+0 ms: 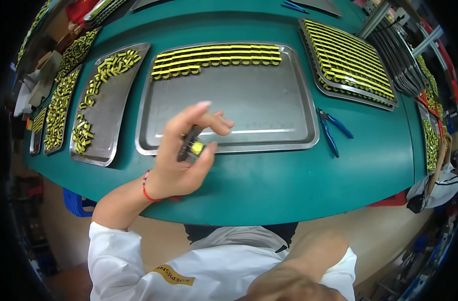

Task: The person processes small yellow and black electronic components using pliers at a factory workbench.

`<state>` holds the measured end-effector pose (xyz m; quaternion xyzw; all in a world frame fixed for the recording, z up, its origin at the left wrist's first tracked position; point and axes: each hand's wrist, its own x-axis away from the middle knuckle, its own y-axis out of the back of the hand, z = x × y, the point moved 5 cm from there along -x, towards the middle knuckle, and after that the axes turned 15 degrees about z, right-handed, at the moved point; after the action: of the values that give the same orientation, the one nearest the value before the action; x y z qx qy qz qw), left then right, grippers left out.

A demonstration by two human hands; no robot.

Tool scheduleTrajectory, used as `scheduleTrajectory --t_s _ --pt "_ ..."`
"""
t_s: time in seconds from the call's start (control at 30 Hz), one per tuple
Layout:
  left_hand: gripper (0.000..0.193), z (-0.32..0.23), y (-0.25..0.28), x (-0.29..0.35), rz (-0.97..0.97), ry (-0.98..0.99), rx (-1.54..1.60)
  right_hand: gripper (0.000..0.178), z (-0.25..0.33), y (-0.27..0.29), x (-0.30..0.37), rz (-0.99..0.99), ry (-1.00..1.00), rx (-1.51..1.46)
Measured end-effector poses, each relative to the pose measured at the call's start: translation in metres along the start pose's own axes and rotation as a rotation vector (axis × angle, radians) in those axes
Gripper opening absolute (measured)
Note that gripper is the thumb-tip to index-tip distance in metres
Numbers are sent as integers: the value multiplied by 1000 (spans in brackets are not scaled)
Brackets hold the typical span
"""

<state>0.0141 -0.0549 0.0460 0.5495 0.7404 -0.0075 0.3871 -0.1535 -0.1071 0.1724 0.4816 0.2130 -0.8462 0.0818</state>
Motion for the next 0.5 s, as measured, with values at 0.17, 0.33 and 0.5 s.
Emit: scheduleTrajectory --t_s 0.17,0.33,0.5 --pt "77 -5 -6 -2 35 -173 -172 26 -1 -15 6 96 212 -61" --pt "75 -11 -9 -7 55 -192 -184 20 15 -33 8 152 274 -18" --pt "73 -4 -9 0 -23 -139 -183 16 24 -52 26 118 314 3"
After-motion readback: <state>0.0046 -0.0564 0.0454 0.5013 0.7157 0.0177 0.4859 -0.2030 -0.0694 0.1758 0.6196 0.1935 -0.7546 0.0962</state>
